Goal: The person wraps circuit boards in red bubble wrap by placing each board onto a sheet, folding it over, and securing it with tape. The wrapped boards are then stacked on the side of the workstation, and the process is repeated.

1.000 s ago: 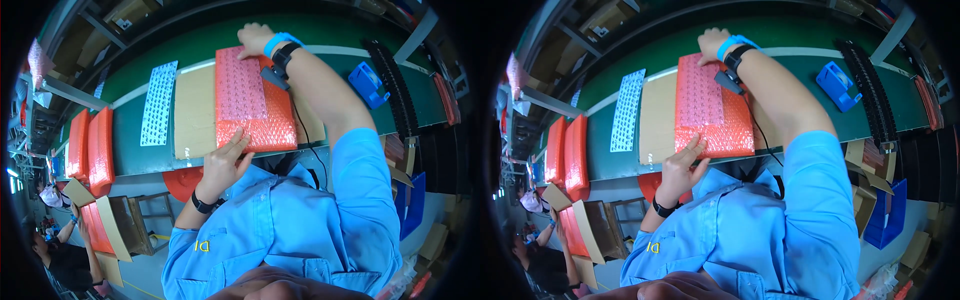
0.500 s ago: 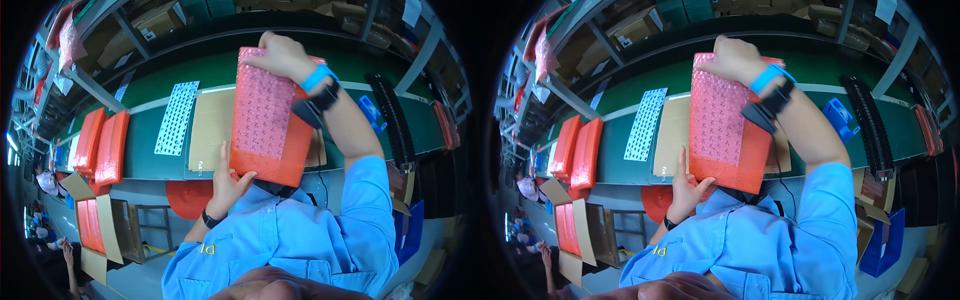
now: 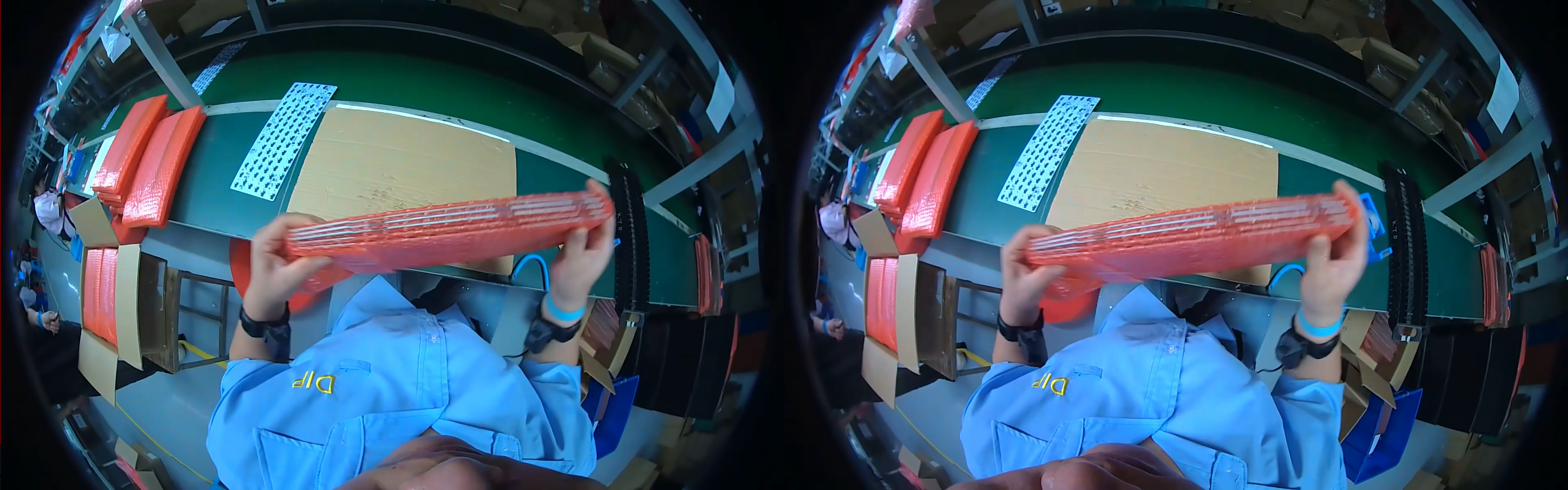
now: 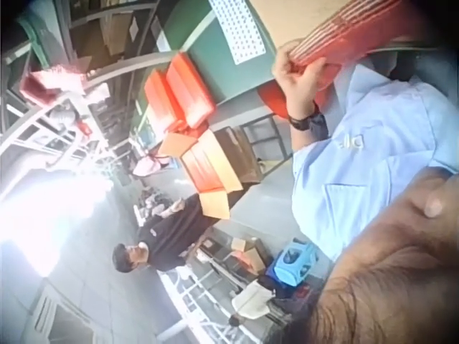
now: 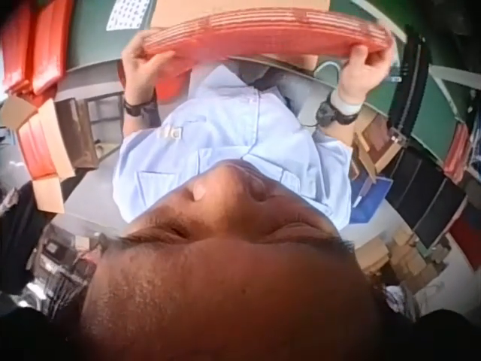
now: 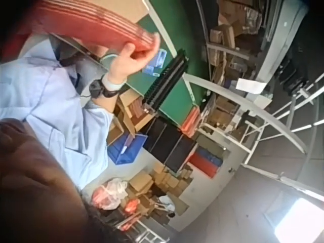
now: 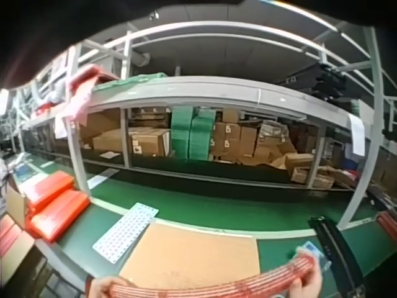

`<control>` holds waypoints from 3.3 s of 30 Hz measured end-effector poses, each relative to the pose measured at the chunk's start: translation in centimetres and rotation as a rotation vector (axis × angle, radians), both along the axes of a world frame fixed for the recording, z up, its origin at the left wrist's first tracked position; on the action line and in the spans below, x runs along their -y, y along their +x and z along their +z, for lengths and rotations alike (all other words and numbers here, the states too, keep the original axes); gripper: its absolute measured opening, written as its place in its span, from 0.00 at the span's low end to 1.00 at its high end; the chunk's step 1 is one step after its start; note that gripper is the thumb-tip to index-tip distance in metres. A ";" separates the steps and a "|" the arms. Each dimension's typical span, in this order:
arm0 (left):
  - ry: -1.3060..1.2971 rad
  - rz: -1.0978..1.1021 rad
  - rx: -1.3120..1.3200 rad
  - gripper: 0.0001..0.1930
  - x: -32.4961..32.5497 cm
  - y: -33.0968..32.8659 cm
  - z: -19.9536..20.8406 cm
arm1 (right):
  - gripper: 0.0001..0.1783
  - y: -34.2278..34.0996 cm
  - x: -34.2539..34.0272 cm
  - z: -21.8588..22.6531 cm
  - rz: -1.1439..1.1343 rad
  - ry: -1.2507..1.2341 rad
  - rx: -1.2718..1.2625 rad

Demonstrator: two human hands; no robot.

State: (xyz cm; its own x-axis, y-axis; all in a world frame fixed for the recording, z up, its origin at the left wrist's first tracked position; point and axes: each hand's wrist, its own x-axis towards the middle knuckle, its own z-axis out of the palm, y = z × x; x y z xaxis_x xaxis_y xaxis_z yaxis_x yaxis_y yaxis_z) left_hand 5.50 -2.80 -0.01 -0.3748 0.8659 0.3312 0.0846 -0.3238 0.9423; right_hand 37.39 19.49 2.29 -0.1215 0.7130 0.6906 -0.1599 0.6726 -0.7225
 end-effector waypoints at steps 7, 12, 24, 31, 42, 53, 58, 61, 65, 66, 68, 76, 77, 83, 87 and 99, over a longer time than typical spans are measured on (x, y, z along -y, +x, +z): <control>0.029 0.071 -0.153 0.23 -1.5 -1.0 -2.4 | 0.31 -0.7 0.2 -7.5 0.288 -0.089 0.076; -0.155 0.071 -0.293 0.22 -2.7 -1.4 -7.5 | 0.37 0.7 -2.0 -8.4 0.327 -0.060 0.081; -0.070 0.090 -0.426 0.14 -5.0 -0.4 -7.9 | 0.24 3.2 -2.4 -6.9 -0.195 0.510 0.317; -0.041 0.068 -0.442 0.15 -5.3 0.0 -7.8 | 0.25 3.9 -2.2 -6.9 -0.211 0.528 0.359; -0.187 0.020 -0.431 0.21 -3.9 -0.3 -6.3 | 0.44 0.2 -0.9 -8.0 -0.038 0.269 0.138; -0.311 -0.288 0.905 0.41 7.0 -1.1 0.1 | 0.43 -5.1 3.1 1.6 0.706 -0.701 0.059; -0.031 0.036 1.004 0.39 14.3 -4.0 -3.5 | 0.33 -6.8 6.1 2.5 0.770 -0.786 -0.032; 0.143 0.319 0.866 0.36 18.7 -8.7 -2.5 | 0.25 -6.7 7.4 -0.1 0.698 -0.836 0.126; 0.212 0.691 0.739 0.29 20.2 -16.7 0.6 | 0.14 -5.8 7.8 -3.8 0.636 -0.812 0.366; 0.212 0.688 0.734 0.29 21.4 -20.3 -0.1 | 0.10 -5.6 7.8 -4.2 0.622 -0.791 0.443; 0.086 0.746 0.630 0.23 24.7 -28.6 -3.6 | 0.08 -5.8 8.0 -4.3 0.620 -0.758 0.435; -0.147 1.047 0.302 0.28 22.5 -37.1 -1.2 | 0.03 -6.6 8.9 -6.0 0.608 -0.605 0.399; -0.150 1.051 0.302 0.28 22.5 -37.0 -1.5 | 0.03 -6.8 9.0 -6.0 0.607 -0.586 0.392; -1.004 1.408 -0.515 0.52 16.8 -27.0 0.0 | 0.02 -6.3 8.6 -6.8 0.544 -0.457 0.395; -1.130 1.489 -0.655 0.44 17.1 -22.5 0.1 | 0.02 -6.1 8.3 -5.5 0.558 -0.379 0.476; 0.049 -0.213 -0.262 0.27 6.5 -2.3 12.9 | 0.29 -13.3 10.9 1.0 1.018 -0.369 0.674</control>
State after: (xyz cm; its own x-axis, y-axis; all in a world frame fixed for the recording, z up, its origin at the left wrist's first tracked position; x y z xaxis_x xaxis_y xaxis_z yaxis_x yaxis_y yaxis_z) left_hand 3.17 -9.32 12.93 -0.0843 0.8964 0.4352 0.2474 -0.4043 0.8806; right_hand 24.11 8.61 3.28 -0.9719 0.2272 0.0614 -0.0137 0.2057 -0.9785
